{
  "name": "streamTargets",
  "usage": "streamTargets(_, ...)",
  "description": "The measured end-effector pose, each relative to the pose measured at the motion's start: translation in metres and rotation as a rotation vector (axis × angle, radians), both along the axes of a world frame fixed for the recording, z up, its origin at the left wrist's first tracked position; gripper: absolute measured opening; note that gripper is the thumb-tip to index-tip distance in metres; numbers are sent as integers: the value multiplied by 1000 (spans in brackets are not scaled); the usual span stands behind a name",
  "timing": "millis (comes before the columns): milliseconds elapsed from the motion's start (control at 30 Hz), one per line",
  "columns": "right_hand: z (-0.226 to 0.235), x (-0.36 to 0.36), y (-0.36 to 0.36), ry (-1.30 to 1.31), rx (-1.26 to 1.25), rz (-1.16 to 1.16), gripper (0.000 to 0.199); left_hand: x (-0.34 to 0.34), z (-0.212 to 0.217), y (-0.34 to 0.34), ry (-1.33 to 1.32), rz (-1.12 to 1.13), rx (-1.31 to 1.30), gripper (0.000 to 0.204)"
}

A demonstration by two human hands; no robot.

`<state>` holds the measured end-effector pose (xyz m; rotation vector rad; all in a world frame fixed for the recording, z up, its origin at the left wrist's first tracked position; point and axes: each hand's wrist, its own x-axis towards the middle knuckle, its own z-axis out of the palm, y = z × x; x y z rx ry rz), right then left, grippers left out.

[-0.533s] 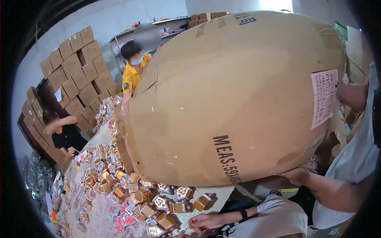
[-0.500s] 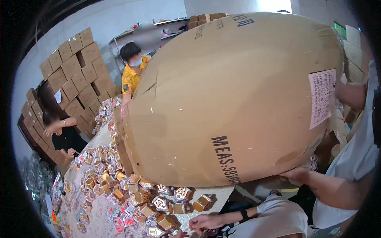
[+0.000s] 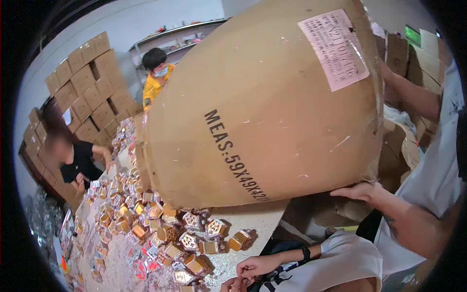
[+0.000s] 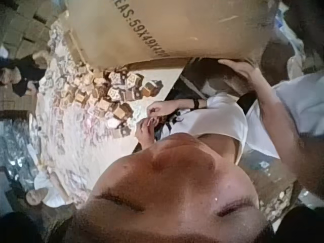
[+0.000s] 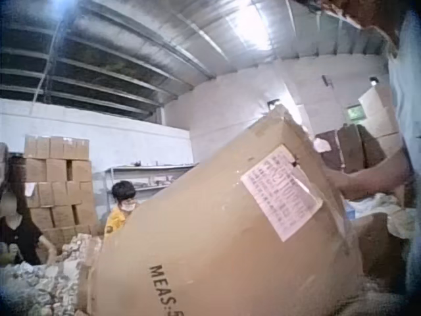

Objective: Packaging small gold gift boxes with red labels in a production environment.

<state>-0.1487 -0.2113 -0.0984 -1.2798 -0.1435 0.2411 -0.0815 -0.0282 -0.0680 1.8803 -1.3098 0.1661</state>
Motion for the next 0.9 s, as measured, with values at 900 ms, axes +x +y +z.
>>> streamTargets(900, 10, 4, -11, -12, 127, -50, 10, 8, 3, -4, -53, 39, 3, 19)
